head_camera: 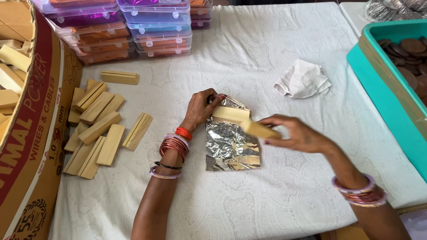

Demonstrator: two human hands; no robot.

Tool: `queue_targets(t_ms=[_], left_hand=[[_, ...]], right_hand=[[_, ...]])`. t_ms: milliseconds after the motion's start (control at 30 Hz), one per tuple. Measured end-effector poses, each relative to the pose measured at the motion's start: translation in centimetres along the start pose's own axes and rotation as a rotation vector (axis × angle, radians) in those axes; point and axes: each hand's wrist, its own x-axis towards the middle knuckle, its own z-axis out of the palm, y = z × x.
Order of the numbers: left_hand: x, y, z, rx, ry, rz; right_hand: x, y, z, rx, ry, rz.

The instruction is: Wrapping sandalwood sticks in decorative foil and placing them into plastic containers.

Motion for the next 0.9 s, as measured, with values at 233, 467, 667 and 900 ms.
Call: queue_targets(t_ms=[233, 467, 667, 900], left_hand=[[0.7, -1.2, -0.2, -0.097, -0.027, -0.006], [1.5, -2.5, -0.1, -0.235, -0.059, -0.033], [1.0, -1.7, -0.3, -0.187, -0.065, -0.088], [1.2, -2.2, 0.1, -0.177, -0.046, -0.097]], right_hand=[[6.8, -2.1, 5.2, -0.171, 0.076, -0.229], [9.1, 0.2, 5.1, -0.485, 0.318, -0.163], [9.1, 0.7, 5.1, -0.463, 0.287, -0.114], [9.2, 1.4, 5.4, -0.444, 0.277, -0.055]])
